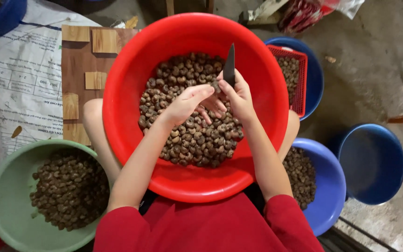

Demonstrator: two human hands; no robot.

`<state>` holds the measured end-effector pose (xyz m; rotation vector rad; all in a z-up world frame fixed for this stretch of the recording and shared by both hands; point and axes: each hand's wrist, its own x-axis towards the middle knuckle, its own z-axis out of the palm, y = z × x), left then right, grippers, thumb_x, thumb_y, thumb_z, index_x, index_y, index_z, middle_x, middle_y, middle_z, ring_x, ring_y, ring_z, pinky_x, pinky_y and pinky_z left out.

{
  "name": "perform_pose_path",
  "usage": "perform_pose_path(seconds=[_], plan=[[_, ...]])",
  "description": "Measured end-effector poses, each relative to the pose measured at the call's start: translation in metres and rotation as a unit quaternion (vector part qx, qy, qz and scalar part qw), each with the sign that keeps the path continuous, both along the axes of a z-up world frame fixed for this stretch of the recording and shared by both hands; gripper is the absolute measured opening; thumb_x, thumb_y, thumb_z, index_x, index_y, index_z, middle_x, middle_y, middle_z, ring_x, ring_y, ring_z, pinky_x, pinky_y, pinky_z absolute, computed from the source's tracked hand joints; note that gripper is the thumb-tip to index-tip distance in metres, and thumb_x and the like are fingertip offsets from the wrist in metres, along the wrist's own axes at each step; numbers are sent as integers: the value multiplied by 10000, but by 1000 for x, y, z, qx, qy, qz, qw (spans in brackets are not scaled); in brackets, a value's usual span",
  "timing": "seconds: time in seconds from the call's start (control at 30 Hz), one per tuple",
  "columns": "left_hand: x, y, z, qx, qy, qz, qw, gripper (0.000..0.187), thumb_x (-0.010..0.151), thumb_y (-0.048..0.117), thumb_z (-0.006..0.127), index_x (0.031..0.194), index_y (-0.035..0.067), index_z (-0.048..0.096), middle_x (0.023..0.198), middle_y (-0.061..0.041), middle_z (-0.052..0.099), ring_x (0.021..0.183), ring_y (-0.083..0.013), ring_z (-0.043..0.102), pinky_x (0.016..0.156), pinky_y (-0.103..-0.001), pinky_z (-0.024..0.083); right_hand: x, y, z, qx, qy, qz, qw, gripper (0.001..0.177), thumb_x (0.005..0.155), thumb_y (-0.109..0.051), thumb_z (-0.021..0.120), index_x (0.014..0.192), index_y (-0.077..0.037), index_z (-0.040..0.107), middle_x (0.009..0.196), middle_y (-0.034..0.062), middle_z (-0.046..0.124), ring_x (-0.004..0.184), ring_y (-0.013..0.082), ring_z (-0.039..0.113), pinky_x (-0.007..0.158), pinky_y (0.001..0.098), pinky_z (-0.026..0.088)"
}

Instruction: A person sits on the floor and uses a small knife to peel or trim individual nuts from a large red bowl, sorting them into other containers.

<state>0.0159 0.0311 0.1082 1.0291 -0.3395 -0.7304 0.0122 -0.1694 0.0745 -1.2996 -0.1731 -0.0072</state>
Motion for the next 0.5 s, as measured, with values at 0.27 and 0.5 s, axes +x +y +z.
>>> perform_pose_path(seconds=[0.27, 0.5], plan=[[8, 0, 10, -5, -27, 55, 998, 320, 1120, 272, 452, 1140, 11, 636, 993, -186, 764, 780, -255, 759, 517, -325, 650, 6, 3, 46, -189, -123, -1, 974, 185, 1073, -27, 516, 1186, 37, 647, 585, 42, 494, 563, 86, 481, 572, 255, 448], [13, -6, -7, 12, -66, 128, 990, 295, 1109, 236, 504, 1230, -9, 617, 932, -169, 745, 656, -213, 731, 424, -293, 603, 8, 1, 44, -325, -190, -61, 924, 221, 1104, -99, 463, 1173, -28, 660, 621, 75, 628, 537, 177, 575, 570, 326, 502]])
